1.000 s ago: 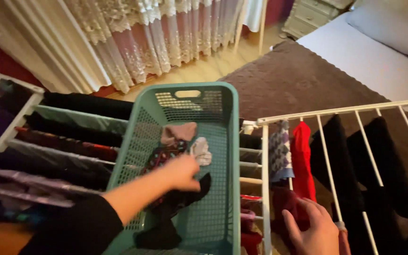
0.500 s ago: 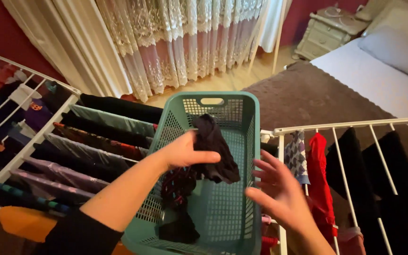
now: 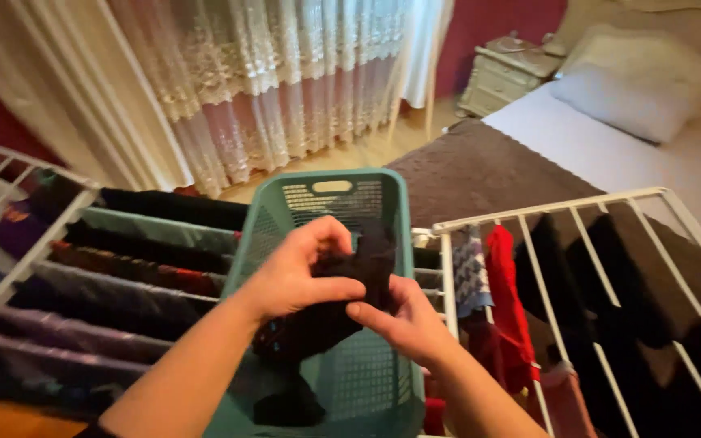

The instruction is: The person removes various garments from a green laundry basket and hangs them on a white drying rack. Items include socks, underwear, and small shirts, which are placed one by one onto the rack bars.

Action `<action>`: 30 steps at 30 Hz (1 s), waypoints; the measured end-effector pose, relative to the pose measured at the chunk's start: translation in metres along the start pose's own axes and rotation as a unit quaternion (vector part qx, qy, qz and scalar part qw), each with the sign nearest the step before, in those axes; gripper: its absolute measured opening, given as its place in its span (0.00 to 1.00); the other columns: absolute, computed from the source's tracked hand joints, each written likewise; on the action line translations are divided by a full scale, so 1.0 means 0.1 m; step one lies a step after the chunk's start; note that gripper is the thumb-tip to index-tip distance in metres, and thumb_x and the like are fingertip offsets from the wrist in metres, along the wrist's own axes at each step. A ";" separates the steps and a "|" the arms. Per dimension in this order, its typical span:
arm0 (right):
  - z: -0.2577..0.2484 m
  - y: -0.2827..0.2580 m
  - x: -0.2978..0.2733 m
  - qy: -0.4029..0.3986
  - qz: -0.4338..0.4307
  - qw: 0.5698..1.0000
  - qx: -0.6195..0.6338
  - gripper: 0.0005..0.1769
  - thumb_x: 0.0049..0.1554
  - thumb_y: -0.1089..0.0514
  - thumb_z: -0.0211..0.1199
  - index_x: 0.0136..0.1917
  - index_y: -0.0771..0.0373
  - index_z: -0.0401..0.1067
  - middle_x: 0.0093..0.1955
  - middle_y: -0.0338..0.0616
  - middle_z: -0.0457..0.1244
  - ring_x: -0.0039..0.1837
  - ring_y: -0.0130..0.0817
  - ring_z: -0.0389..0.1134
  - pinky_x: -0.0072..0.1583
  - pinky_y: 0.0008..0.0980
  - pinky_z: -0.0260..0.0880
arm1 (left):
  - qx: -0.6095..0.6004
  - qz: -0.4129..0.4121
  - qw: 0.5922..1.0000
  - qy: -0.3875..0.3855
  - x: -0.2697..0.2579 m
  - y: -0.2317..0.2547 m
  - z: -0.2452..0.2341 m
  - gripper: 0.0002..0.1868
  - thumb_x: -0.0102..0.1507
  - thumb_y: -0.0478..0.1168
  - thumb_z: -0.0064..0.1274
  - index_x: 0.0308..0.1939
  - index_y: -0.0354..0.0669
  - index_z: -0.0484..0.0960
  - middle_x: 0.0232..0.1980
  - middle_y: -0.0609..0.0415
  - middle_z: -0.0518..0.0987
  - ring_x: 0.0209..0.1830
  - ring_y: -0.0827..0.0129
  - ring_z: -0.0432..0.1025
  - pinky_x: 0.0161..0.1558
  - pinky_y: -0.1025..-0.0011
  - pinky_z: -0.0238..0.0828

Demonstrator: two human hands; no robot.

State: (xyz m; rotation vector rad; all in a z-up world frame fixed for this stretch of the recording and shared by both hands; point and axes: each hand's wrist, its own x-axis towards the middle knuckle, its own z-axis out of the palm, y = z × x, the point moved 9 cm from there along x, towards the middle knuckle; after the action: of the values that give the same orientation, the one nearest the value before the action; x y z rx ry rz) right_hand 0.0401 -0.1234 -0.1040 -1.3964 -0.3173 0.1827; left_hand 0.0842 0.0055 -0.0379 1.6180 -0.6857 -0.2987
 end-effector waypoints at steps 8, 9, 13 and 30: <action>-0.55 -1.02 -0.76 0.150 -0.145 0.966 -0.155 0.14 0.57 0.52 0.67 0.39 0.64 0.74 0.36 0.34 0.55 0.39 0.25 0.57 0.41 0.25 0.54 | -0.123 0.056 0.991 -0.012 0.11 0.34 0.31 0.08 0.63 0.35 0.57 0.41 0.46 0.72 0.34 0.62 0.66 0.32 0.80 0.60 0.34 0.80 0.58; -0.58 -1.10 -0.81 0.158 -0.145 0.964 -0.158 0.14 0.57 0.52 0.67 0.39 0.64 0.74 0.36 0.34 0.55 0.39 0.25 0.57 0.41 0.25 0.54 | -0.125 0.057 0.990 -0.020 0.16 0.44 0.43 0.08 0.63 0.35 0.57 0.41 0.46 0.72 0.34 0.62 0.66 0.32 0.80 0.60 0.34 0.80 0.58; -0.46 -1.48 -1.06 0.089 -0.198 0.926 -0.308 0.09 0.56 0.55 0.69 0.44 0.62 0.75 0.39 0.36 0.60 0.41 0.27 0.60 0.45 0.27 0.62 | -0.072 -0.076 0.977 -0.187 0.29 0.55 1.16 0.43 0.53 0.48 0.64 0.73 0.58 0.66 0.46 0.48 0.77 0.44 0.68 0.74 0.48 0.72 0.74; -2.80 -1.49 -2.79 0.207 -0.062 0.930 -0.298 0.11 0.47 0.61 0.77 0.41 0.66 0.78 0.47 0.44 0.68 0.49 0.32 0.69 0.56 0.29 0.67 | -0.179 0.058 0.982 -0.024 1.23 0.60 1.75 0.16 0.55 0.34 0.64 0.46 0.34 0.89 0.42 0.48 0.88 0.43 0.69 0.78 0.49 0.73 0.73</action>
State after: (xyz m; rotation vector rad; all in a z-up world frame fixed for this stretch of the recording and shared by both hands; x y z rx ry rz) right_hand -0.1417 -0.4974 -0.0282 -1.9612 -0.1042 -0.3419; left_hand 0.0673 -0.2098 0.0129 1.2279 -0.7155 -0.3558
